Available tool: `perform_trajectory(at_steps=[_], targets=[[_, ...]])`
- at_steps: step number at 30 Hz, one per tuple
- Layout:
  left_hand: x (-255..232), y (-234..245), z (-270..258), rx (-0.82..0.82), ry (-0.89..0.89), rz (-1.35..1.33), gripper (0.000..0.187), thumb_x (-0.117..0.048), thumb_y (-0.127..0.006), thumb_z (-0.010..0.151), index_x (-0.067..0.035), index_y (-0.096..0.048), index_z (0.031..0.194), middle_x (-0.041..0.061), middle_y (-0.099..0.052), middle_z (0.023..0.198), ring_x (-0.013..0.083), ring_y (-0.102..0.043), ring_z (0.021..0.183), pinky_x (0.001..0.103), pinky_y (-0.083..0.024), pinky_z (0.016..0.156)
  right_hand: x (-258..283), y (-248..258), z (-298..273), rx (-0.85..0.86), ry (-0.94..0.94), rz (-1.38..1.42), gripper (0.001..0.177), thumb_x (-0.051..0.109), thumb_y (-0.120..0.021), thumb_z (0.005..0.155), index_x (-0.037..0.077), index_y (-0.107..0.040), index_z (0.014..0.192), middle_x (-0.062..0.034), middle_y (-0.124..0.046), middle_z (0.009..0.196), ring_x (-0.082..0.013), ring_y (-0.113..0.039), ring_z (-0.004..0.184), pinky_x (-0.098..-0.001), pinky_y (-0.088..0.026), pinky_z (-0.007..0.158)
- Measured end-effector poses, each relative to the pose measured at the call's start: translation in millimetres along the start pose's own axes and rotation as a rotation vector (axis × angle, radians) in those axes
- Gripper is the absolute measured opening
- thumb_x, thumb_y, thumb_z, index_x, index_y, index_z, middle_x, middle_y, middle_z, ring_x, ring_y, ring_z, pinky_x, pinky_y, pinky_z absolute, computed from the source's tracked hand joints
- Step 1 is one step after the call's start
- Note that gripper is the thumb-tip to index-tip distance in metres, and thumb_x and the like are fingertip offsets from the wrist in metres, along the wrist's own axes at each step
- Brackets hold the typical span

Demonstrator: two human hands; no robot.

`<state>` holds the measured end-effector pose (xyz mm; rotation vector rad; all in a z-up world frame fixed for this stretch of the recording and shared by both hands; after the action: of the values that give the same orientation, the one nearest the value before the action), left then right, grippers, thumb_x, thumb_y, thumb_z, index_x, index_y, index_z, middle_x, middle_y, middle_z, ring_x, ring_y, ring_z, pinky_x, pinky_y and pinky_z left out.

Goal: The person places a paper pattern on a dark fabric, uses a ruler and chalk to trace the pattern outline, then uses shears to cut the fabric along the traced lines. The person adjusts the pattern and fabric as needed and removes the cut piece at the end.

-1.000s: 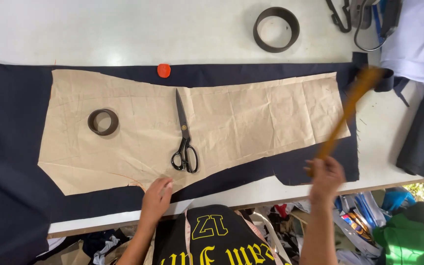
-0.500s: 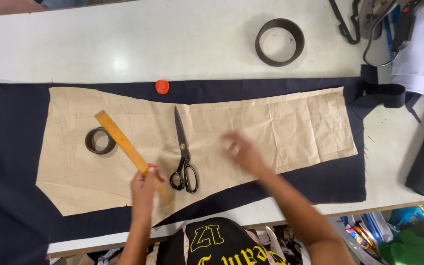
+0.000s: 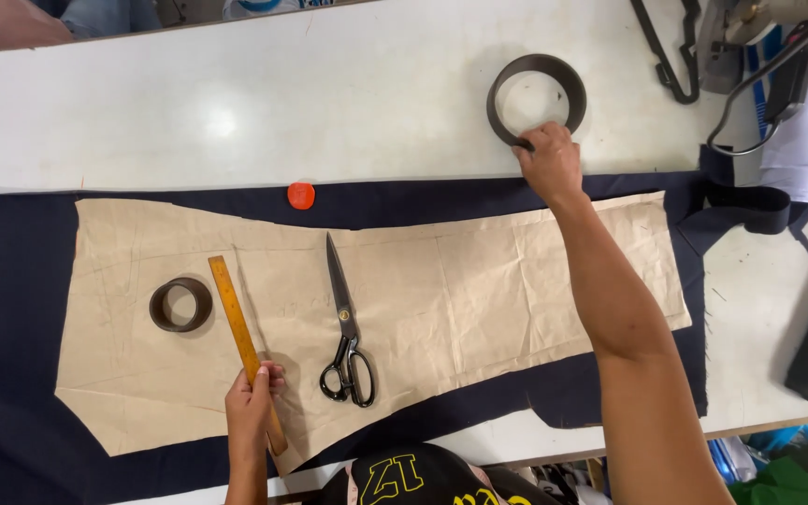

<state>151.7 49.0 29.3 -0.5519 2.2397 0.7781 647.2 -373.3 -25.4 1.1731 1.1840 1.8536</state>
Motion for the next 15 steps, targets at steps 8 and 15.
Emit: perform_trajectory(at_steps=[8,15], targets=[[23,4,20,0.037,-0.067,0.048,0.026,-0.022,-0.051,0.11,-0.007,-0.072,0.115,0.007,-0.079,0.103,0.0154,-0.07,0.086,0.031,-0.051,0.073,-33,36,14,-0.181,0.086,0.221,0.021,0.016,-0.088,0.1,0.003,-0.082,0.115,-0.015,-0.066,0.11,-0.0304,-0.067,0.103,-0.0384,-0.054,0.097],[37,8,24,0.056,-0.128,-0.037,0.02,-0.021,-0.056,0.112,-0.007,-0.07,0.115,0.007,-0.076,0.101,0.0102,-0.066,0.08,0.023,-0.048,0.07,19,136,-87,-0.454,0.164,0.271,0.025,-0.01,-0.093,0.088,-0.007,-0.08,0.109,-0.0215,-0.07,0.107,-0.034,-0.072,0.101,-0.0432,-0.058,0.091]])
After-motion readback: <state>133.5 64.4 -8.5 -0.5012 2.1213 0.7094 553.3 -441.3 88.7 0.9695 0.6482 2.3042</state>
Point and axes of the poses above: each hand's wrist, its own z-axis towards the middle knuckle, its own y-axis out of the back of the hand, x = y × z, the point moved 4 cm from there along z, towards the middle knuckle
